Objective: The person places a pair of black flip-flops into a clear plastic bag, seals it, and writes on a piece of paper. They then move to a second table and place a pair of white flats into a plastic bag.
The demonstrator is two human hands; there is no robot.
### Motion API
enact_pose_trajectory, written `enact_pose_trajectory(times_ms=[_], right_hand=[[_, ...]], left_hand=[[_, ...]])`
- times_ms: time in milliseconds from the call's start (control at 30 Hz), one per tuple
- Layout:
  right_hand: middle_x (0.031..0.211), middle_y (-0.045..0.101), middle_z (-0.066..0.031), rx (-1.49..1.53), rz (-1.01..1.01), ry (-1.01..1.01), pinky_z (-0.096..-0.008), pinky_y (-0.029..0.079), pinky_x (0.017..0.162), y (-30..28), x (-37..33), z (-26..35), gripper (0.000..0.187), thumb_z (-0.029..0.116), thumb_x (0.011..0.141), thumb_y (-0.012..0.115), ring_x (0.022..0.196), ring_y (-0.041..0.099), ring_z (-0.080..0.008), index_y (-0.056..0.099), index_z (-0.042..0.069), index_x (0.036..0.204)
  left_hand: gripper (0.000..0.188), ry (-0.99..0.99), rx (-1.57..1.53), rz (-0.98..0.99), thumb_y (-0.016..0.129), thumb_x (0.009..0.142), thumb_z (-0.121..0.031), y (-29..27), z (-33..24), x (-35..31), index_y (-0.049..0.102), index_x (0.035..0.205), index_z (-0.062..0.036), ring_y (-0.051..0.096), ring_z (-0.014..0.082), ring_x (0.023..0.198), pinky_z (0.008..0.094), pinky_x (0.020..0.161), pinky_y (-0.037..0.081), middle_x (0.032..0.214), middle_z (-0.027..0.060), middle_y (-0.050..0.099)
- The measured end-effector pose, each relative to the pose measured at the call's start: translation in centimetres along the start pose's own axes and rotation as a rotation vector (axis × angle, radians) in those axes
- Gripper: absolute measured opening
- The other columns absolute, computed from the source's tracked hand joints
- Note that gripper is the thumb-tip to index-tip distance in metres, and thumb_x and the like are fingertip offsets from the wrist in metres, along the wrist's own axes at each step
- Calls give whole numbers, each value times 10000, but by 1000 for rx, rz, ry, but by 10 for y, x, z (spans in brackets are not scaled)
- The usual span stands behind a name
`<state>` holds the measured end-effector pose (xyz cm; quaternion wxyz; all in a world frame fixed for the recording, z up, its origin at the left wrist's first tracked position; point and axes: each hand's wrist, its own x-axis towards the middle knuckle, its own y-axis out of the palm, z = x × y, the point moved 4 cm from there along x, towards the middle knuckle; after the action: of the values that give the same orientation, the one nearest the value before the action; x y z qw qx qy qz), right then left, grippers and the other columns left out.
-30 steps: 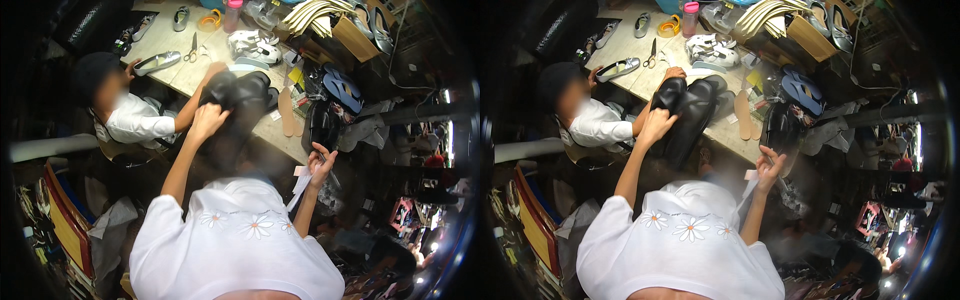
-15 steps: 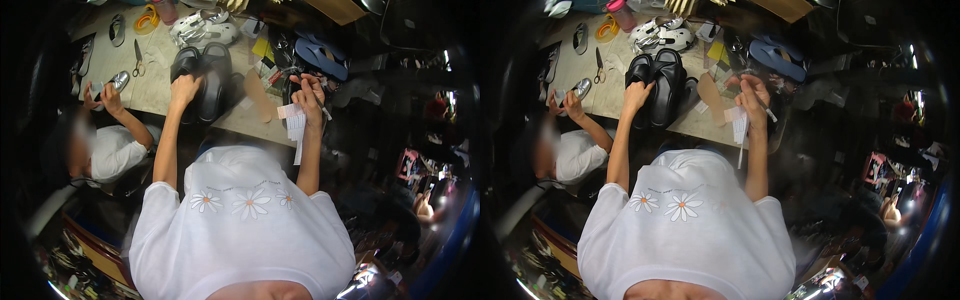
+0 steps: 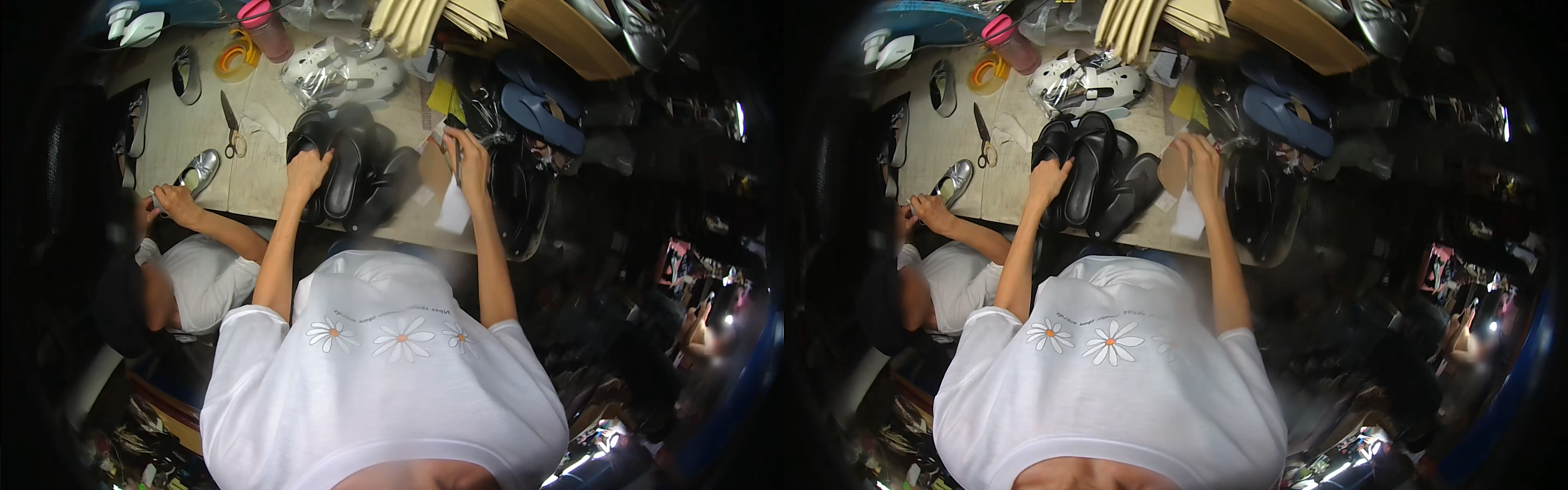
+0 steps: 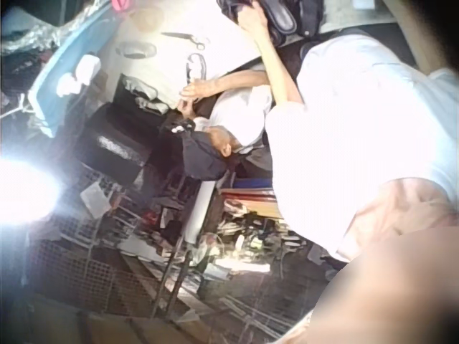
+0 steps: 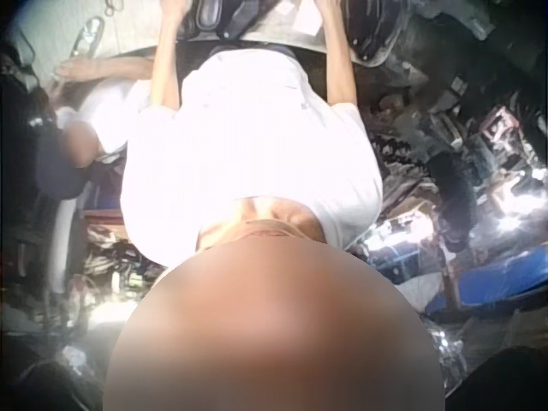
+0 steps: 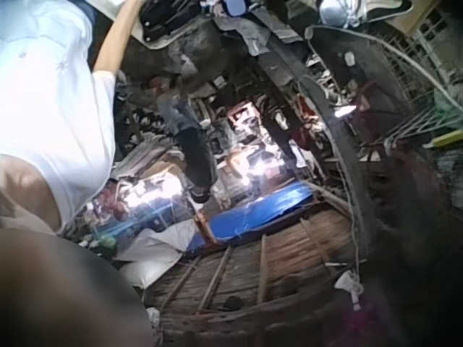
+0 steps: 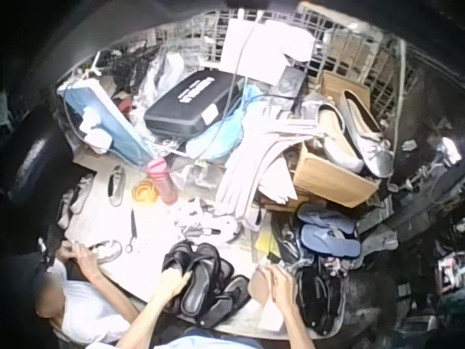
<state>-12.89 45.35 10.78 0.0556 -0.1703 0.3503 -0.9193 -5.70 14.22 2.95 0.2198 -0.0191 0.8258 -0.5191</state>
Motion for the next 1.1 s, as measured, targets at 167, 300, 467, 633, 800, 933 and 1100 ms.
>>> enact_pose_trajectory(times_ms=[167,300,467,633,800,933,1100], right_hand=[[1001,649,-165,-162,107,-81,-398,490,754,66,97,-47,202,97,852,557,896,630,-355,661,69,1023],[999,629,-202,-388,271,-18,-447,480,766,113,143,-93,207,58,853,496,916,616,-378,624,19,1012],[904,611,-241,-288,156,-226,-484,451,747,149,144,-133,201,76,870,453,855,593,-408,605,-22,957],[1008,608,-210,-340,98,-255,-486,429,830,159,135,-147,213,109,872,506,967,570,-396,608,16,1034],[1154,588,-180,-446,260,-184,-484,386,935,158,127,-139,300,119,881,491,1105,527,-359,599,84,1159],[1173,587,-181,-649,374,-204,-502,373,955,157,121,-134,326,107,883,460,1118,526,-356,600,97,1176],[1114,604,-201,-565,225,-206,-480,410,917,139,132,-95,303,64,862,476,1074,544,-375,608,63,1134]], left_hand=[[688,-51,-121,-15,535,831,-591,-12,4,-9,657,799,86,639,433,788,489,723,503,763,300,632],[638,-84,-111,-36,554,833,-564,-12,5,-17,628,805,69,643,411,714,480,675,505,669,243,630],[600,-61,2,18,542,852,-555,-25,-6,-19,636,807,36,642,395,696,458,647,514,644,226,621],[363,200,-197,-97,580,875,-360,-81,-38,6,581,819,-1,603,390,709,464,642,483,713,217,597],[212,540,118,-620,533,814,-35,-124,-93,128,585,1014,12,596,317,907,381,710,497,1041,188,592],[157,501,568,-789,594,731,-64,-126,-109,223,652,864,-6,612,288,946,397,748,516,962,138,626],[172,675,363,-461,577,749,-20,-120,-108,258,644,900,29,634,330,799,416,717,503,864,199,648]])
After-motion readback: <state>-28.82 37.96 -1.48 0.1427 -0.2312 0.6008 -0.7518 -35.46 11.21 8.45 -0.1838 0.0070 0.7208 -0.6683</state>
